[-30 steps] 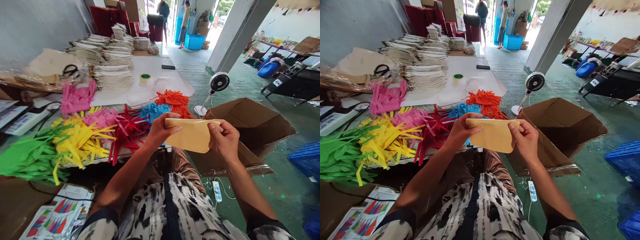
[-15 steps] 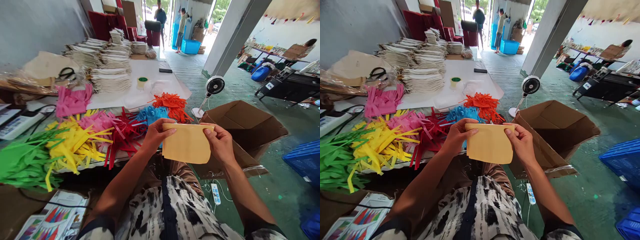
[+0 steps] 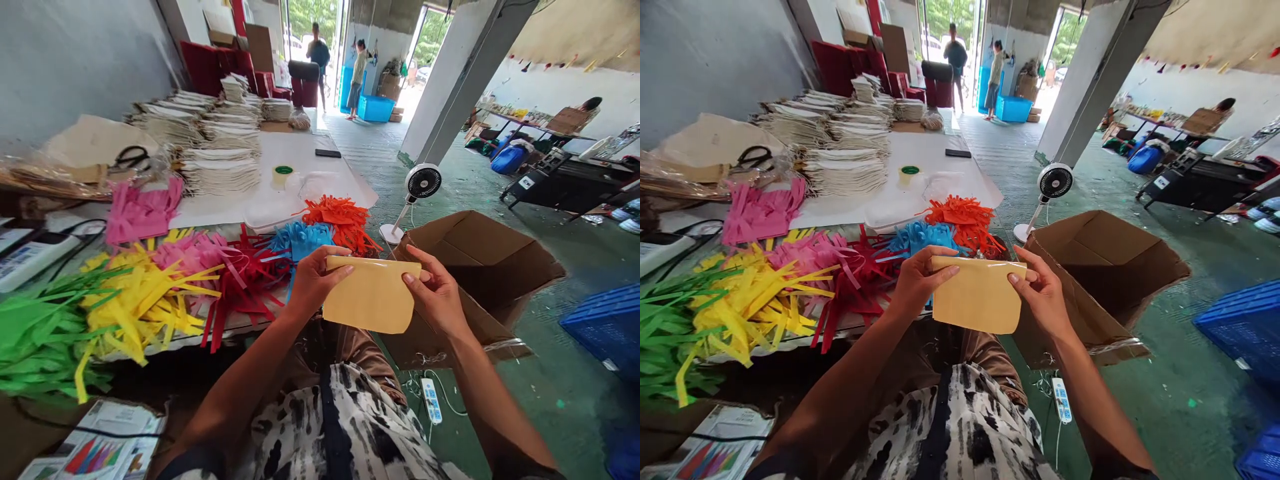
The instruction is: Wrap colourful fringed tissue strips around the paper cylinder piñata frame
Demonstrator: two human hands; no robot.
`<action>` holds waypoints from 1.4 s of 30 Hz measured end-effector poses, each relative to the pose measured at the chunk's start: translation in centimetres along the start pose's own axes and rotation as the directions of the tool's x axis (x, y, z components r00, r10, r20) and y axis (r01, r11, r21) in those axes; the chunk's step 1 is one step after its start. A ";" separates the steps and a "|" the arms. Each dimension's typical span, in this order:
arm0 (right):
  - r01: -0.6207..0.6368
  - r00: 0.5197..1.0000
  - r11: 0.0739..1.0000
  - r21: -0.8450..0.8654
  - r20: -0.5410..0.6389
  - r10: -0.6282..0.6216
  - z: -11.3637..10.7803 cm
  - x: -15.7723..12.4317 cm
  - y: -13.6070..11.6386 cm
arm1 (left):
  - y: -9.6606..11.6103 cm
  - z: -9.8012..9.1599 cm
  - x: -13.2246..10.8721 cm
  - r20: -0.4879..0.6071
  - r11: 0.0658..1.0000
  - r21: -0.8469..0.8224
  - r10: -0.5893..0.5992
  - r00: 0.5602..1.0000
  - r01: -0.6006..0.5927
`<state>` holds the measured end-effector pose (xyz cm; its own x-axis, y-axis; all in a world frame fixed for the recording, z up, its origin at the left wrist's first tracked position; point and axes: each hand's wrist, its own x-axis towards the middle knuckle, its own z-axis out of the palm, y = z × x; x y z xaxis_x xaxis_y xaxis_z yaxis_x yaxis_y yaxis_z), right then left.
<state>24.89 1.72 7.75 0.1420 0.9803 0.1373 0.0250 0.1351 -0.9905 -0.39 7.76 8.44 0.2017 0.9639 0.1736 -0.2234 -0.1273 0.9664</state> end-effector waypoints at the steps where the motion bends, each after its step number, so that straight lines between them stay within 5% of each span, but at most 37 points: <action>1: 0.009 1.000 1.000 -0.008 -0.007 -0.009 0.0 0.0 0.0 | 0.0 0.0 0.0 -0.005 1.000 0.010 0.004 1.000 -0.004; 18: 0.131 0.978 0.984 -0.120 -0.149 -0.149 0.2 0.0 -0.2 | 0.1 0.3 0.0 -0.051 0.997 0.039 -0.070 0.996 0.072; 30: -0.001 0.973 1.000 -0.021 -0.229 -0.003 -0.5 0.0 0.5 | -1.5 0.6 0.9 0.058 0.989 -0.036 -0.141 0.988 0.143; 36: -0.014 0.953 0.999 -0.051 -0.304 -0.003 -2.3 -0.7 1.5 | -2.2 1.5 1.6 0.199 0.956 -0.132 -0.235 0.952 0.263; 42: -0.057 0.923 0.998 -0.017 -0.383 0.046 -3.3 -1.5 1.6 | -2.4 2.6 1.4 0.215 0.970 -0.097 -0.200 0.956 0.225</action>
<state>28.02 -0.03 5.99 0.5113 0.8554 0.0830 0.0335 0.0767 -0.9965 2.94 8.77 6.82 0.4422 0.8968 0.0132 -0.2640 0.1161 0.9575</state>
